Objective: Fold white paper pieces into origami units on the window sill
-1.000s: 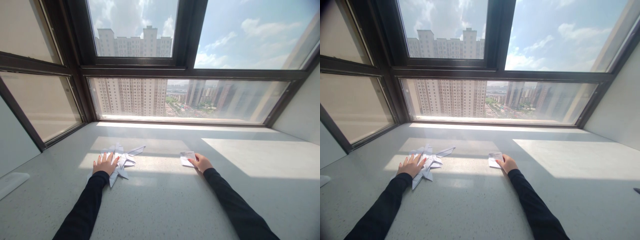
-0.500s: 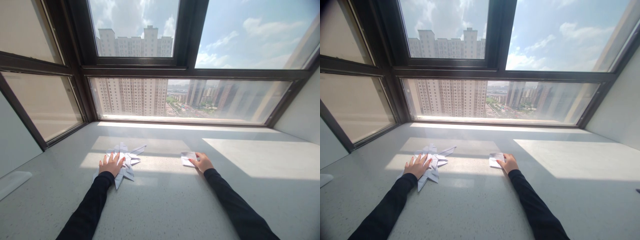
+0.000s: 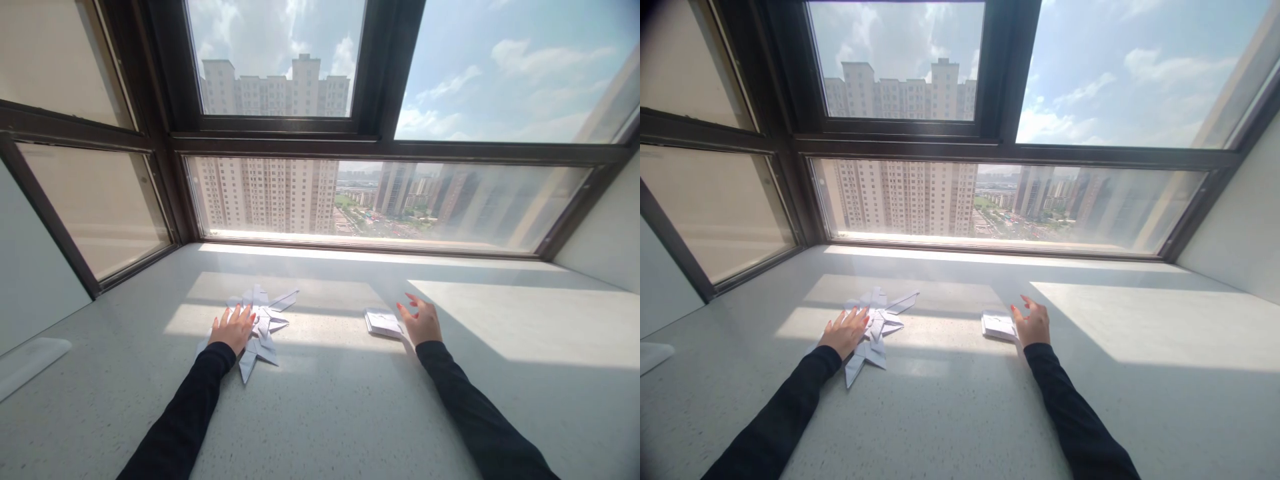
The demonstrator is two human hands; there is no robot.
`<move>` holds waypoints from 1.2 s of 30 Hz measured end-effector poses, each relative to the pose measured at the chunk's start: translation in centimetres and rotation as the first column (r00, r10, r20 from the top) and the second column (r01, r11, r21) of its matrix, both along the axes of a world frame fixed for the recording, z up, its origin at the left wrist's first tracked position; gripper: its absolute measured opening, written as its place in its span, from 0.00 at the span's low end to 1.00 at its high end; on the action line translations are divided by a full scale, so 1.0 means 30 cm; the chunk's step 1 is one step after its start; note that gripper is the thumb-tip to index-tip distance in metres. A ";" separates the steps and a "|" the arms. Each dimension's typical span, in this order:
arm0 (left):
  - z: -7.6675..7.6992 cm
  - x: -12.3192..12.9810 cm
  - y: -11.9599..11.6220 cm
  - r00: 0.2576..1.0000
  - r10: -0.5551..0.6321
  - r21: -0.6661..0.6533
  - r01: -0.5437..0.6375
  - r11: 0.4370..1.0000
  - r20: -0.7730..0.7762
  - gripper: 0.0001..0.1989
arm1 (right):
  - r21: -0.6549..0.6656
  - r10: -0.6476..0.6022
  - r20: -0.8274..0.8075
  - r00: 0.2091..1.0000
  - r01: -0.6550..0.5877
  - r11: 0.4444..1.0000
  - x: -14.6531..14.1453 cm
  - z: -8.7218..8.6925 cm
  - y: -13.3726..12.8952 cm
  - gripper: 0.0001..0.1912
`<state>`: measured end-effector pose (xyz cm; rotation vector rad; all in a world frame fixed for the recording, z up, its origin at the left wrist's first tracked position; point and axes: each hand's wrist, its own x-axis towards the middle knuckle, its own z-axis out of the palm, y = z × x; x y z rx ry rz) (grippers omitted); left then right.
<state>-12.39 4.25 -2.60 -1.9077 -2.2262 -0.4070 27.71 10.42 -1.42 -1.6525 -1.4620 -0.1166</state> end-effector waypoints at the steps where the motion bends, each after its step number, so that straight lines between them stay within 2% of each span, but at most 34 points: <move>1: 0.002 0.006 -0.001 1.000 -0.028 -0.017 0.028 0.999 0.003 0.19 | 0.010 0.035 0.037 0.999 -0.035 0.999 -0.018 0.008 -0.002 0.21; 3: 0.003 0.023 -0.005 0.995 -0.092 -0.056 0.094 0.994 0.026 0.19 | -0.031 0.159 0.151 0.976 -0.156 0.987 -0.088 0.026 -0.010 0.18; 4: 0.004 0.033 -0.007 0.991 -0.123 -0.071 0.126 0.989 0.041 0.20 | -0.102 0.255 0.222 0.941 -0.238 0.966 -0.140 0.036 -0.015 0.17; 5: 0.005 0.043 -0.010 0.987 -0.151 -0.083 0.155 0.984 0.057 0.20 | -0.186 0.348 0.290 0.892 -0.305 0.934 -0.202 0.045 -0.021 0.16; 7: 0.011 0.061 -0.016 0.979 -0.186 -0.091 0.193 0.977 0.078 0.20 | -0.374 0.518 0.424 0.743 -0.377 0.847 -0.339 0.060 -0.029 0.17; 9: 0.027 0.070 -0.022 0.979 -0.184 -0.059 0.189 0.980 0.083 0.19 | -0.422 0.577 0.446 0.684 -0.407 0.810 -0.468 0.070 -0.025 0.19; 11: 0.053 0.066 -0.025 0.988 -0.132 0.027 0.131 0.991 0.082 0.18 | -0.455 0.613 0.469 0.636 -0.421 0.784 -0.568 0.076 -0.009 0.22; 14: 0.099 0.036 -0.027 0.996 -0.001 0.159 -0.013 0.987 0.086 0.17 | -0.522 0.676 0.501 0.541 -0.434 0.734 -0.647 0.084 0.025 0.20; 17: 0.129 -0.006 -0.028 0.988 0.096 0.144 -0.113 0.983 0.122 0.16 | -0.562 0.709 0.510 0.487 -0.437 0.703 -0.663 0.094 0.048 0.16; 22: 0.129 -0.034 -0.026 0.982 0.104 0.073 -0.117 0.990 0.158 0.17 | -0.618 0.739 0.465 0.488 -0.419 0.666 -0.623 0.094 0.021 0.11; 24: 0.118 -0.015 -0.025 0.986 0.055 0.063 -0.066 0.996 0.160 0.17 | -0.630 0.747 0.432 0.505 -0.425 0.651 -0.600 0.087 -0.005 0.12; 27: 0.091 0.045 -0.027 0.987 -0.066 0.056 0.059 0.997 0.149 0.16 | -0.623 0.749 0.386 0.538 -0.447 0.642 -0.576 0.076 -0.034 0.19; 32: 0.031 0.140 -0.030 0.963 -0.258 0.048 0.255 0.966 0.075 0.16 | -0.568 0.657 0.345 0.670 -0.408 0.715 -0.584 0.053 -0.016 0.34; 36: 0.006 0.160 -0.021 0.948 -0.316 0.032 0.317 0.948 -0.026 0.19 | -0.554 0.604 0.312 0.733 -0.376 0.743 -0.616 0.021 0.016 0.40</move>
